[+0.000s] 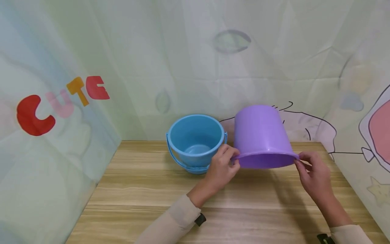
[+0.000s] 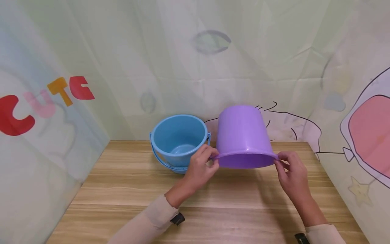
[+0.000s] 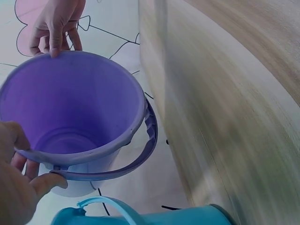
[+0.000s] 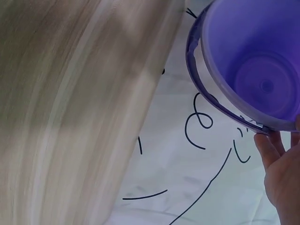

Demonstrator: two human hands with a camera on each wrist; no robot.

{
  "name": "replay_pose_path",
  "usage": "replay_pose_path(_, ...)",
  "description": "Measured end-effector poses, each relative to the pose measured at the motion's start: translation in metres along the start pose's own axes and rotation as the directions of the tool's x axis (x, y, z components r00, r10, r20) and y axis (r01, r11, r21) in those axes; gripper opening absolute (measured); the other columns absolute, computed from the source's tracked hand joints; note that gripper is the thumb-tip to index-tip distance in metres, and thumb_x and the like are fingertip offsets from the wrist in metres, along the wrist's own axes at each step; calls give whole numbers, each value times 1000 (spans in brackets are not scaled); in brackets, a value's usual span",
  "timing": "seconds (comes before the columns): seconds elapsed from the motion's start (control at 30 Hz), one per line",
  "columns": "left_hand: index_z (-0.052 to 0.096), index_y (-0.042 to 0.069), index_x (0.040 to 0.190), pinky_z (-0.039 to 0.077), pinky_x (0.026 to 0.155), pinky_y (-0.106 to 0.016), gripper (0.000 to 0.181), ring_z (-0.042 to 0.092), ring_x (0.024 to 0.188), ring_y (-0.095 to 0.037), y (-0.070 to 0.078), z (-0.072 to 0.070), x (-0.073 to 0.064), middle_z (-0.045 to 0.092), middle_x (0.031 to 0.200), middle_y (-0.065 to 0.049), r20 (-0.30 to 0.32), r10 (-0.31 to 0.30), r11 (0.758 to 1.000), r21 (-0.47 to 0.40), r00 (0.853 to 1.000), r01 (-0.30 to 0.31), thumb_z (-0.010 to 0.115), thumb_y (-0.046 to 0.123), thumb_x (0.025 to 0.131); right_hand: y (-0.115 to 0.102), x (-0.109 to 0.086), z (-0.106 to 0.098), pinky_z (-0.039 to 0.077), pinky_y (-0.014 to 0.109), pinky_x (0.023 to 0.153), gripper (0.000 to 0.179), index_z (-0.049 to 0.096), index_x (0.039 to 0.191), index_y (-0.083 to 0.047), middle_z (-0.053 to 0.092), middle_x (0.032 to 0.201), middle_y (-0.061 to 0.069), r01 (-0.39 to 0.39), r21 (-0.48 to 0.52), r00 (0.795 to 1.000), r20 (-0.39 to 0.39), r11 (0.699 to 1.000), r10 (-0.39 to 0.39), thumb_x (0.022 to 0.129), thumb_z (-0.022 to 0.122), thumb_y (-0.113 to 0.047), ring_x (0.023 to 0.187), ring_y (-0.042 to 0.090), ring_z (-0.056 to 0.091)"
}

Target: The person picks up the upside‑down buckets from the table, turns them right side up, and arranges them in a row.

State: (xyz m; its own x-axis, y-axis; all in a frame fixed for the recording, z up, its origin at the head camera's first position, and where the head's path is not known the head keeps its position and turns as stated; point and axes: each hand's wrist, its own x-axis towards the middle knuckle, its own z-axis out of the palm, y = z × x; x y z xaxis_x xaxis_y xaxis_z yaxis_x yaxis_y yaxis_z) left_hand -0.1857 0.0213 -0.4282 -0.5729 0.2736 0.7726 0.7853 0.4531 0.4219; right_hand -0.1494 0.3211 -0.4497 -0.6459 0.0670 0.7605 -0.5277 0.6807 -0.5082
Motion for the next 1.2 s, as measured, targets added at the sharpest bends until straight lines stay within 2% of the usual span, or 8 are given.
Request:
replay_pose_path(0.13,69,4,93,54,75,-12,22,66,84,-16,2,-1,1,63,91,-7,-2,-9,1000,-3,1000,9,74,-10,77,1,0,0,47,1,82,28,61,101,16,60,91,10,-22,15,1000,-14,1000,23,77,68,29,99,-21,55)
replay_pose_path(0.2,69,3,94,54,75,-12,22,66,83,-16,3,-2,2,63,92,-8,-2,-10,1000,-9,1000,10,74,-11,77,-1,0,0,47,0,82,19,61,102,16,61,92,7,-33,11,999,-19,999,33,85,69,19,97,-19,55)
replay_pose_path(0.27,69,3,95,54,74,-12,22,66,83,-16,4,-2,3,64,92,-8,-2,-11,1000,-14,1000,10,73,-11,78,-4,1,-1,46,0,81,16,61,104,15,62,92,7,-45,-1,999,-20,999,45,93,69,6,96,-18,55)
replay_pose_path(0.37,68,3,96,54,73,-14,23,65,83,-17,5,-5,6,64,92,-9,-6,-13,1000,-26,1000,13,73,-11,79,-10,4,-1,46,-1,81,20,61,106,14,63,93,11,-65,-13,998,-14,998,64,97,68,-2,95,-18,55)
replay_pose_path(0.53,67,2,100,57,71,-19,23,65,84,-19,5,-8,11,64,94,-10,-13,-24,999,-45,1000,23,72,-10,82,-20,9,-3,44,-3,78,20,63,108,11,65,95,13,-82,-67,997,-6,994,82,90,71,10,96,-17,59)
replay_pose_path(0.7,68,1,104,59,74,-23,23,66,87,-19,4,-13,16,65,96,-10,-6,-45,997,-69,999,45,72,-9,84,-27,17,-3,43,-4,75,28,63,109,12,64,96,17,-103,-79,995,-3,992,103,83,72,20,97,-26,53)
replay_pose_path(1.0,69,0,106,60,70,-33,23,66,85,-21,5,-19,22,65,95,-12,-4,-64,993,-104,998,63,72,-10,84,-38,29,-9,44,-4,73,24,67,110,8,64,100,17,-86,-105,995,32,991,89,87,72,13,95,-28,51)
replay_pose_path(1.2,72,1,108,56,65,-22,24,66,83,-20,6,-24,29,67,93,-10,3,-100,988,-118,995,100,73,-8,86,-43,38,-12,40,-7,73,28,66,111,7,65,101,18,-71,-166,996,49,984,80,85,75,13,95,-32,47)
